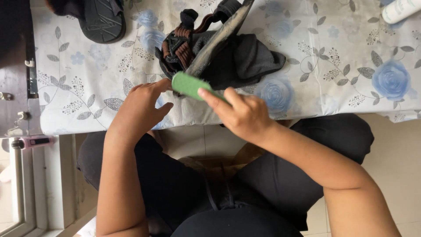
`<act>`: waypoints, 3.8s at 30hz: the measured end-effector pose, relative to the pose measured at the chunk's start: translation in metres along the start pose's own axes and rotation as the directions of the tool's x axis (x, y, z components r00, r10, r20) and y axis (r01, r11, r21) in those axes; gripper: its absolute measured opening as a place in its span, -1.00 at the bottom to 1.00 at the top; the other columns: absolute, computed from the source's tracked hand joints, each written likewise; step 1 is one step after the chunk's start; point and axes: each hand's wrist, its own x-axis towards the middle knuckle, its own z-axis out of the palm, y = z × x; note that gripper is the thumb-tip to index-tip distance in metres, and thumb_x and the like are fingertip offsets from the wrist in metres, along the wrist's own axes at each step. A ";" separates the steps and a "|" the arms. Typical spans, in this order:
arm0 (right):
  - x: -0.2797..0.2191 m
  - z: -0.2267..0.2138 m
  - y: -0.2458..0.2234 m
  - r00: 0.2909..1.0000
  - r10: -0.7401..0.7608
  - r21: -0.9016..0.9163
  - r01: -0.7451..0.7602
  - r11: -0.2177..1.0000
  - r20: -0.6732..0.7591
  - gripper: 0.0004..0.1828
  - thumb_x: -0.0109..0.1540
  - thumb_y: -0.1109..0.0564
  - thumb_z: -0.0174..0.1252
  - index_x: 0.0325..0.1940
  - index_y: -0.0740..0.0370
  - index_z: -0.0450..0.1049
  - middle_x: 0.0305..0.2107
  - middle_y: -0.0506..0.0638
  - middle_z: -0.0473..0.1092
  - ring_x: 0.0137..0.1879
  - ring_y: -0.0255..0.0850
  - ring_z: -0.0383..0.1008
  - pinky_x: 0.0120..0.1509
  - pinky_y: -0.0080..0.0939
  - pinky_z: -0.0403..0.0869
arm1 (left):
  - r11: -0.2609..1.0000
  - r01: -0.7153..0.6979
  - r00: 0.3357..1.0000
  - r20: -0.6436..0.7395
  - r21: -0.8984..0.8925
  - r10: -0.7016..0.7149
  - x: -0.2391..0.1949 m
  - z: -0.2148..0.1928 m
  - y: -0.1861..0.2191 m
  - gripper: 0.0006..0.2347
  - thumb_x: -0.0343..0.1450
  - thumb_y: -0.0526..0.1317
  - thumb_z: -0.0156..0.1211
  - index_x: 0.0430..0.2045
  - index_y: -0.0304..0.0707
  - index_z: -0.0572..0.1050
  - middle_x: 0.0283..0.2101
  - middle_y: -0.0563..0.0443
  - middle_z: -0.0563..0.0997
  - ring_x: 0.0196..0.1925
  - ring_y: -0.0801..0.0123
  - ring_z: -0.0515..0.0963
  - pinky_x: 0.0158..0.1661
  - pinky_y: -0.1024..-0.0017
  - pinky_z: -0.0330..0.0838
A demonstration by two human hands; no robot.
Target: The person scrubs the sole of a black sandal with a green brush. They hold the sandal with one hand and scrub the tread and edges with the other hand.
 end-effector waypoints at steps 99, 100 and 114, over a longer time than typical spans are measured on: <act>-0.003 0.010 0.034 0.938 0.344 0.383 -0.329 0.863 0.029 -0.62 0.21 0.14 -0.01 0.11 -0.11 0.37 -0.62 -0.11 0.29 -0.57 -0.07 0.39 -0.54 -0.19 0.36 | 0.995 0.097 0.991 -0.096 0.036 -0.093 0.009 0.014 0.007 -0.53 0.15 0.05 0.28 -0.22 -0.31 0.46 -0.23 -0.12 0.55 -0.09 0.05 0.51 0.07 -0.06 0.10; 0.001 0.001 0.025 0.940 0.342 0.379 -0.323 0.867 0.018 -0.62 0.21 0.14 -0.01 0.11 -0.11 0.37 -0.62 -0.11 0.29 -0.57 -0.07 0.39 -0.54 -0.19 0.36 | 0.995 0.091 0.991 -0.105 0.041 -0.086 0.010 0.013 0.008 -0.53 0.15 0.05 0.28 -0.22 -0.31 0.46 -0.23 -0.12 0.55 -0.09 0.05 0.51 0.07 -0.06 0.10; 0.027 -0.032 0.018 0.989 0.117 0.094 -0.126 0.988 0.094 -0.69 0.12 0.10 0.06 -0.06 -0.17 0.46 -0.75 -0.10 0.20 -0.77 -0.11 0.30 -0.68 -0.21 0.34 | 0.987 0.112 0.945 -0.320 0.112 -0.070 0.019 0.033 0.005 -0.66 0.09 0.08 0.28 -0.48 -0.10 0.43 -0.45 0.10 0.55 -0.15 0.29 0.54 0.09 0.03 0.17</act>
